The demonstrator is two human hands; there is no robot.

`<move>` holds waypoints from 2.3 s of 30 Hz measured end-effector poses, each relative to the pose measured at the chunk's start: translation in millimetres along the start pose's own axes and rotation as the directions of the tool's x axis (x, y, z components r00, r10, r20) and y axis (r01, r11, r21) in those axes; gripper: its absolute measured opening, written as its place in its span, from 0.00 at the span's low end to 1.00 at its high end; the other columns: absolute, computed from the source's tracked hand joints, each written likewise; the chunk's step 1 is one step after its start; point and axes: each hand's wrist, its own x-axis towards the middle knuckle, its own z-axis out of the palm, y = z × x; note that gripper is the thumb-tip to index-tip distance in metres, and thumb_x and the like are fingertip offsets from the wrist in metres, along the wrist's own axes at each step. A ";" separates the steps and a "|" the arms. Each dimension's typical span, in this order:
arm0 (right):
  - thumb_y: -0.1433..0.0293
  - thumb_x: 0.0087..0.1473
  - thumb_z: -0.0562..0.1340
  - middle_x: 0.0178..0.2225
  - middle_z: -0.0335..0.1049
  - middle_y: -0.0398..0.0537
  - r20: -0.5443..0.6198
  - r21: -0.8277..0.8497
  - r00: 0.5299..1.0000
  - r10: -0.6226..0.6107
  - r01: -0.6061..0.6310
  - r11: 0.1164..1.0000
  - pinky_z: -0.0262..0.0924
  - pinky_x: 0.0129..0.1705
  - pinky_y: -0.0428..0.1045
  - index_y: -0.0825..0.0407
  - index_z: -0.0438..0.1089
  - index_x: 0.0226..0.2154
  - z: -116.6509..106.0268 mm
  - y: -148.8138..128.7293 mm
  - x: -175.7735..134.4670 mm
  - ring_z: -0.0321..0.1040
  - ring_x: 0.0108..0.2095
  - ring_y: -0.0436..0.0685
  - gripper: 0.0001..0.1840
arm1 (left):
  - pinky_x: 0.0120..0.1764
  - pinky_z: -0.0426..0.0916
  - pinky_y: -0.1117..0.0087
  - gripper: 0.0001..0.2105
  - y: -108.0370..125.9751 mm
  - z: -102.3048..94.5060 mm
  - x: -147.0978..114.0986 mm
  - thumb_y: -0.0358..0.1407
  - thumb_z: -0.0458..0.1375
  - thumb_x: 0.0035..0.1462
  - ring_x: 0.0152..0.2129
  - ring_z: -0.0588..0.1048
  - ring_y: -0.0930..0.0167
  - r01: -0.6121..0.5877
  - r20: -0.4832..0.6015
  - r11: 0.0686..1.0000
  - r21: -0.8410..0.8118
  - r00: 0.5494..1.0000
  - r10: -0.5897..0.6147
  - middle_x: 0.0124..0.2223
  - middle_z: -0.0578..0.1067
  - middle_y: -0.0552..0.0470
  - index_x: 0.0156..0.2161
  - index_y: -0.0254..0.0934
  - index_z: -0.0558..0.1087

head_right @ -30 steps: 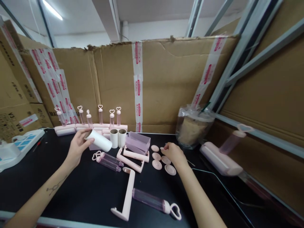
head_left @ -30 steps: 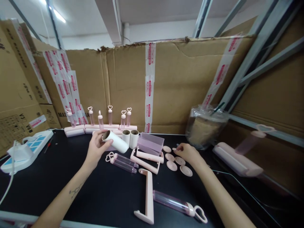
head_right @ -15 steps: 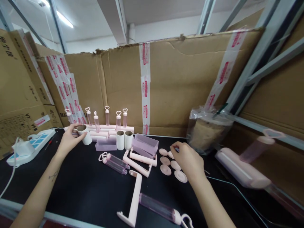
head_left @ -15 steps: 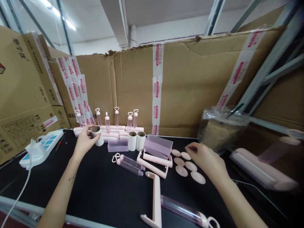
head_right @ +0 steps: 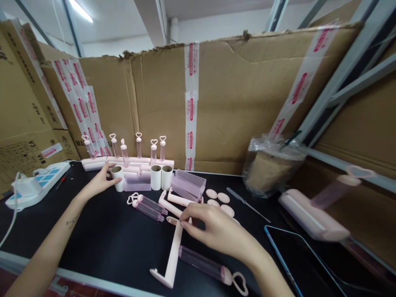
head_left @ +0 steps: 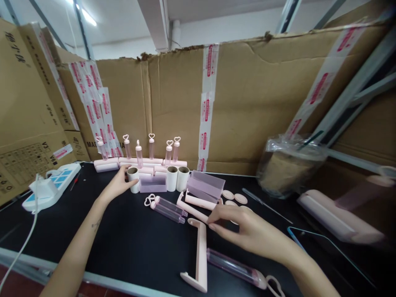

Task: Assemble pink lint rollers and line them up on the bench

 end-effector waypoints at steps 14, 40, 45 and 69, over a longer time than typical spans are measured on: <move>0.76 0.35 0.66 0.23 0.69 0.37 0.265 -0.014 0.960 0.094 -0.093 0.996 0.50 0.23 0.43 0.50 0.69 0.25 24.8 -2.1 -10.7 0.62 0.23 0.49 0.09 | 0.36 0.63 0.70 0.04 78.6 42.3 -52.0 0.30 0.55 0.50 0.30 0.66 0.70 -0.469 0.102 0.858 -0.209 0.862 0.496 0.33 0.66 0.51 0.34 0.38 0.68; 0.70 0.55 0.56 0.42 0.69 0.67 -0.459 -0.242 0.433 0.775 -0.901 0.360 0.62 0.39 0.57 0.60 0.71 0.37 -30.6 105.6 15.6 0.68 0.43 0.68 0.12 | 0.24 0.70 0.70 0.17 88.7 70.3 -72.8 0.36 0.61 0.51 0.24 0.75 0.69 0.313 0.426 0.418 -0.853 0.880 0.210 0.36 0.73 0.47 0.45 0.34 0.66; 0.66 0.57 0.57 0.46 0.66 0.51 -0.379 -0.226 0.271 0.885 -0.954 0.195 0.64 0.42 0.55 0.54 0.65 0.46 -13.8 131.8 18.9 0.67 0.42 0.55 0.14 | 0.13 0.59 0.79 0.17 84.7 64.8 -67.1 0.38 0.58 0.53 0.15 0.69 0.77 0.307 0.464 0.495 -0.813 0.854 0.234 0.36 0.73 0.47 0.46 0.36 0.61; 0.62 0.52 0.61 0.30 0.73 0.44 -0.548 0.713 0.787 0.284 0.262 0.650 0.70 0.36 0.53 0.46 0.59 0.35 33.3 -12.3 20.5 0.74 0.29 0.56 0.11 | 0.48 0.62 0.62 0.18 89.7 63.3 -72.9 0.41 0.54 0.57 0.46 0.69 0.60 0.103 0.488 0.716 -0.690 0.797 0.356 0.48 0.70 0.42 0.50 0.33 0.66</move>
